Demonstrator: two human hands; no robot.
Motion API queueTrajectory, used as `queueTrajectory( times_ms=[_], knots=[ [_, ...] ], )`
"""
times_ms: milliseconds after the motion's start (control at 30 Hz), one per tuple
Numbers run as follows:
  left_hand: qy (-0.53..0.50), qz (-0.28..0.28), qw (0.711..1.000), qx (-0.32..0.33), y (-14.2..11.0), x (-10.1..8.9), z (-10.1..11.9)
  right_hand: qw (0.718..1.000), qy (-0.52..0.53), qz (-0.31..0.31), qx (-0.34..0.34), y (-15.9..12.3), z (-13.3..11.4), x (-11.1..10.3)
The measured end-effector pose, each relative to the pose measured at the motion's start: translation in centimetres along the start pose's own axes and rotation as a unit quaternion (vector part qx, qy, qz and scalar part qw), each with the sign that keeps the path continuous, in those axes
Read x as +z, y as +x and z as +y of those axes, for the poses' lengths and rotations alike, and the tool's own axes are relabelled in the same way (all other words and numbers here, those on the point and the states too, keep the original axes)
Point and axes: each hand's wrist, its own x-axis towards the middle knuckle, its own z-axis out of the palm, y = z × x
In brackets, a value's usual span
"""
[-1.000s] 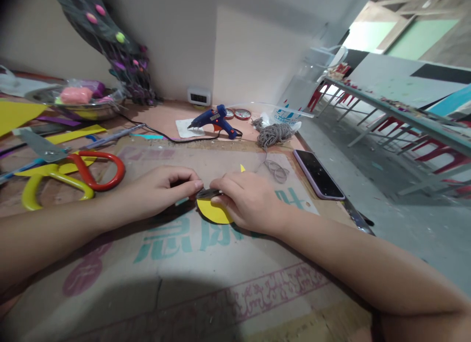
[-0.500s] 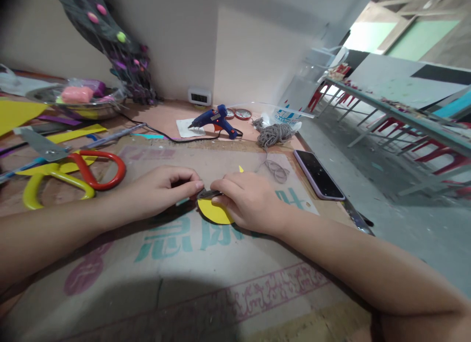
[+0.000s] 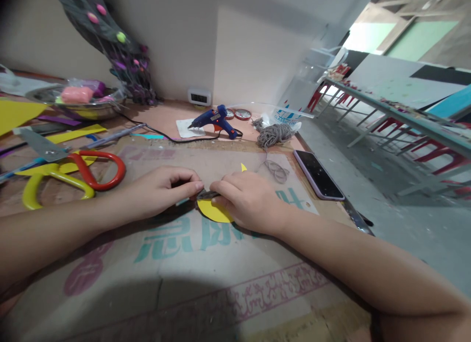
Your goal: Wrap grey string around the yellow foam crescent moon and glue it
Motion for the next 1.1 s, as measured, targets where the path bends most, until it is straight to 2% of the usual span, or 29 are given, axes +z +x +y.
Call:
queueTrajectory(
  times_ms=[567,667,833,1100],
  knots=[
    [0.006,0.001,1.0,-0.009,0.0,0.07,0.02,1.0,-0.019,-0.01,0.0,-0.06,0.09,0.16],
    [0.002,-0.001,1.0,-0.012,-0.06,0.04,-0.01,1.0,0.007,-0.001,0.023,-0.15,0.13,0.11],
    [-0.023,0.019,1.0,-0.009,-0.19,0.07,0.14,0.993,0.082,0.051,0.072,-0.39,0.34,-0.16],
    [-0.037,0.079,0.996,-0.008,-0.42,0.08,0.12,0.985,0.101,0.009,0.136,-0.21,0.77,0.37]
  ],
)
